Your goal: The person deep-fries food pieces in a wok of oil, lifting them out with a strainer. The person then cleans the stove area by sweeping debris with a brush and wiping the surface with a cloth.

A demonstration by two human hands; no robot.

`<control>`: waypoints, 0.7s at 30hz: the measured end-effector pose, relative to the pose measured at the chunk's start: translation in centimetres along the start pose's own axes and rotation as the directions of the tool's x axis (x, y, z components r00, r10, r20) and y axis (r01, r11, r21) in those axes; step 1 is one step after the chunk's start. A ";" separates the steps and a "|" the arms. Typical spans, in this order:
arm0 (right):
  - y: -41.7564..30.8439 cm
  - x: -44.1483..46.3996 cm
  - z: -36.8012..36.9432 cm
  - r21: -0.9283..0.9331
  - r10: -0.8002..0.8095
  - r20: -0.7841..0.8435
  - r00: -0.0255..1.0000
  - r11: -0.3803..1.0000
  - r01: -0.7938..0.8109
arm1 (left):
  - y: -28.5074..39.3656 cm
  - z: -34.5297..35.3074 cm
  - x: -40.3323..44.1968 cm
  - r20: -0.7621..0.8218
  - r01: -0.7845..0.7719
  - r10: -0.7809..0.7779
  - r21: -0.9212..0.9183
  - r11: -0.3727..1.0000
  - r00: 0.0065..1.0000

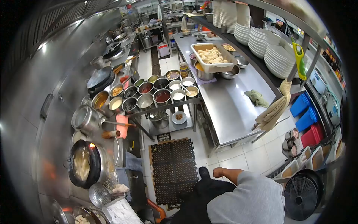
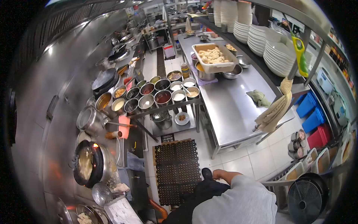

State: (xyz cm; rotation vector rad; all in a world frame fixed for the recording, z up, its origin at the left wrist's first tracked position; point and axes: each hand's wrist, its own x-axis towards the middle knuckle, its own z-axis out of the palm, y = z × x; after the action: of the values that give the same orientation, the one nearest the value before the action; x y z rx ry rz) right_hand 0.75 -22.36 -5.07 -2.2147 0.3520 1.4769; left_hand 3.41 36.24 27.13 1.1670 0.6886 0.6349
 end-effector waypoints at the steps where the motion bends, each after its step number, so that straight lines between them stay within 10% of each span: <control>1: 0.7 1.5 0.4 0.001 -0.053 0.020 0.998 0.999 0.053 | 0.3 0.5 -0.1 0.017 0.001 -0.001 -0.010 1.000 1.000; 9: 4.1 4.5 -1.5 -0.222 -0.160 0.041 0.986 0.961 0.165 | 2.8 5.5 -2.3 0.124 0.029 -0.024 -0.035 0.999 0.992; 16: 12.5 4.9 -4.6 0.205 -0.005 -0.062 0.998 0.979 0.018 | 7.4 14.4 -6.8 0.364 0.104 -0.060 -0.101 0.989 0.930; 21: 23.0 7.7 -3.3 0.525 0.105 -0.047 0.993 0.849 -0.065 | 8.4 29.8 -11.8 0.787 0.474 -0.258 -0.049 0.879 0.561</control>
State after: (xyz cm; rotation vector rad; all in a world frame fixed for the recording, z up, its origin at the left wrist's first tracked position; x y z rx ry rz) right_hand -3.87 -43.64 -16.31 -1.8276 0.7867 1.1607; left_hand 17.91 11.84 44.12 0.8793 0.0835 -0.1721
